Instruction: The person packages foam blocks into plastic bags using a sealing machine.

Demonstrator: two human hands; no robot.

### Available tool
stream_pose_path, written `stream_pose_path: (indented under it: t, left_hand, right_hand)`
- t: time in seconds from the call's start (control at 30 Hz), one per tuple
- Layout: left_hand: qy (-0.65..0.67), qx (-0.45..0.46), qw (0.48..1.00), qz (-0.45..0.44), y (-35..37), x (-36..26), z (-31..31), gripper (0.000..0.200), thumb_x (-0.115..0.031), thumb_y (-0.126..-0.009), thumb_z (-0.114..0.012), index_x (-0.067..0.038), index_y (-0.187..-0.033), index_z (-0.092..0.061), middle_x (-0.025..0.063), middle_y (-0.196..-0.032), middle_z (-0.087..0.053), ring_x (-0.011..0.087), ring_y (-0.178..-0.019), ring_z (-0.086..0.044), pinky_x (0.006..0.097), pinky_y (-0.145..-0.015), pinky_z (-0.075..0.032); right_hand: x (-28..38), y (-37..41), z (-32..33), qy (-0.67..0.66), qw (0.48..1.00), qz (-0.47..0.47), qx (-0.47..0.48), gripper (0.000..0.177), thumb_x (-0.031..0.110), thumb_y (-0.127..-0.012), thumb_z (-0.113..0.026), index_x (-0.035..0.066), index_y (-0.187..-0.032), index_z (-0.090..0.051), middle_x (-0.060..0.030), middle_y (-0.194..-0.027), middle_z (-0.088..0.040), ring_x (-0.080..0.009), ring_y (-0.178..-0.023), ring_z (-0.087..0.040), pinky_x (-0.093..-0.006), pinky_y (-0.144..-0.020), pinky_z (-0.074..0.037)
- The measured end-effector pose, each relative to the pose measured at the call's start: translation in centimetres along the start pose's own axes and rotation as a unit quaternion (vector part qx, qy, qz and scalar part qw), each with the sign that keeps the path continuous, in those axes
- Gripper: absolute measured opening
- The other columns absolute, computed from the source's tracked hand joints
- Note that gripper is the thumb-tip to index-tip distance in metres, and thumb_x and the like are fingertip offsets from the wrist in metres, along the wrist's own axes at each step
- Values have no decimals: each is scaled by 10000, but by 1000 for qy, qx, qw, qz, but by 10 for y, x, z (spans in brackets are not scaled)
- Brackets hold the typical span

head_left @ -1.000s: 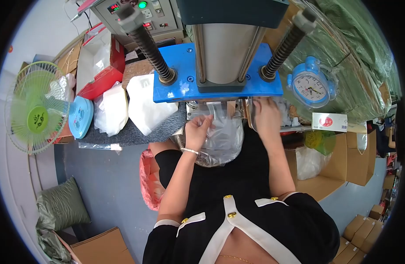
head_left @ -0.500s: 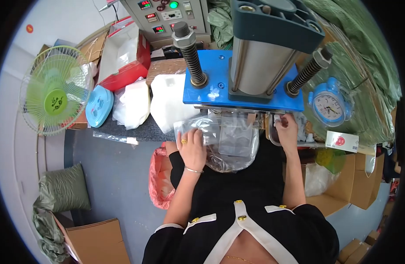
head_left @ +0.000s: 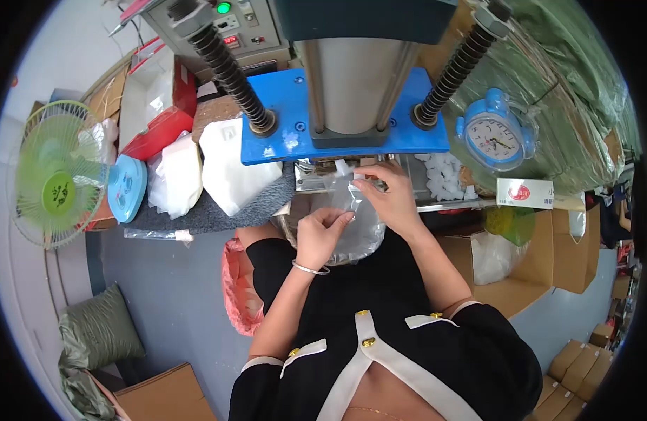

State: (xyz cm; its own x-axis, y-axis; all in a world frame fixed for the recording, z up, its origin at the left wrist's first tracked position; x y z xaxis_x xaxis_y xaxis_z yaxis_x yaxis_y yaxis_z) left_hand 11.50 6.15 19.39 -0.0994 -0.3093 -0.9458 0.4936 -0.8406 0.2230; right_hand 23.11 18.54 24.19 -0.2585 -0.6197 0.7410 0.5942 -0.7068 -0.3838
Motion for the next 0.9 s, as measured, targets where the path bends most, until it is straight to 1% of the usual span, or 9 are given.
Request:
stream_pose_path:
  t: [0.07,0.23,0.3,0.4,0.47,0.6,0.73,0.77,0.9]
  left_hand:
    - [45,-17,999,-14,-4,11,-7,190,-147,-825,-707,34,-878,-682,60,-663,-654,62,-582,-566,223,-540,-441]
    - [52,54,997,-4,-8,16,-5,186,-145,-868,-666,22,-950,-673,8,-716,-646,36,-543,-527,184,-490,-406]
    - [130,43,990,14,-20,32,-5,191,-163,-874,-662,13,-947,-677,-9,-701,-626,26,-520,-492,179,-460,-373]
    - [130,12,991,15,-43,20,0,214,-193,-875,-665,15,-926,-678,-28,-678,-601,29,-566,-487,195,-506,-375]
    - [125,16,992,-5,-55,34,-3,237,-226,-866,-677,2,-926,-684,-28,-673,-598,36,-629,-504,202,-563,-393]
    - [-165,-90,980,-62,-46,4,17,320,-299,-789,-728,-10,-910,-667,86,-734,-652,187,-672,-608,331,-642,-481]
    - [-511,-353,765,-173,-38,-12,67,649,-363,-773,-699,-4,-1269,-484,242,-1358,-418,391,-1257,-394,447,-983,-366]
    - [-493,-325,792,-158,-42,12,67,703,-387,-784,-683,11,-1306,-431,243,-1426,-322,422,-1312,-295,490,-1067,-240]
    - [-494,-221,825,-164,-9,42,41,536,-259,-785,-674,-52,-1248,-501,152,-1379,-410,346,-1274,-366,496,-1093,-200]
  right_hand:
    - [-18,7,-22,-148,980,-129,-24,196,114,-798,-695,21,-968,-666,-114,-924,-624,-183,-807,-600,-289,-734,-486]
    - [-27,14,-25,-156,972,-172,-22,220,133,-798,-699,38,-993,-661,-124,-918,-622,-215,-817,-618,-311,-726,-493]
    - [-24,12,-11,-10,993,-115,-37,236,104,-821,-673,23,-1041,-646,-101,-890,-649,-181,-766,-617,-286,-704,-476]
    - [-40,-2,22,276,952,-9,-131,196,134,-852,-587,7,-994,-632,-133,-857,-642,-316,-815,-600,-413,-741,-463]
    - [-57,-2,35,342,934,-55,-86,192,118,-848,-527,-4,-939,-643,-175,-924,-627,-369,-946,-558,-469,-823,-430]
    - [-76,1,27,418,907,-4,-52,171,73,-760,-541,-8,-848,-664,-221,-1066,-570,-390,-1046,-494,-490,-870,-406]
    - [-78,0,27,395,917,-25,-51,198,10,-727,-530,-19,-886,-644,-220,-987,-579,-387,-962,-536,-480,-833,-428]
    - [-76,-3,28,383,922,1,-59,218,5,-727,-528,-17,-919,-629,-225,-973,-581,-398,-931,-544,-490,-814,-431]
    - [-86,-13,28,367,930,-11,-6,242,83,-815,-484,8,-1012,-603,-200,-1017,-600,-390,-965,-555,-487,-818,-444]
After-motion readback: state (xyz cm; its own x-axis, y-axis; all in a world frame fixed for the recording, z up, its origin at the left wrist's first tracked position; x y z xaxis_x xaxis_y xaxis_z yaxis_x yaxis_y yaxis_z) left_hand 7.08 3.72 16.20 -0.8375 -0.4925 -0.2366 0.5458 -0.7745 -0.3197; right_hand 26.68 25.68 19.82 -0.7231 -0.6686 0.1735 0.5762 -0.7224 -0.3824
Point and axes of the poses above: each hand's wrist, its own y-axis away from the middle knuckle, its own z-axis out of the back of the hand, x = y × z, the point moved 2 cm from there along -y, towards the middle knuckle
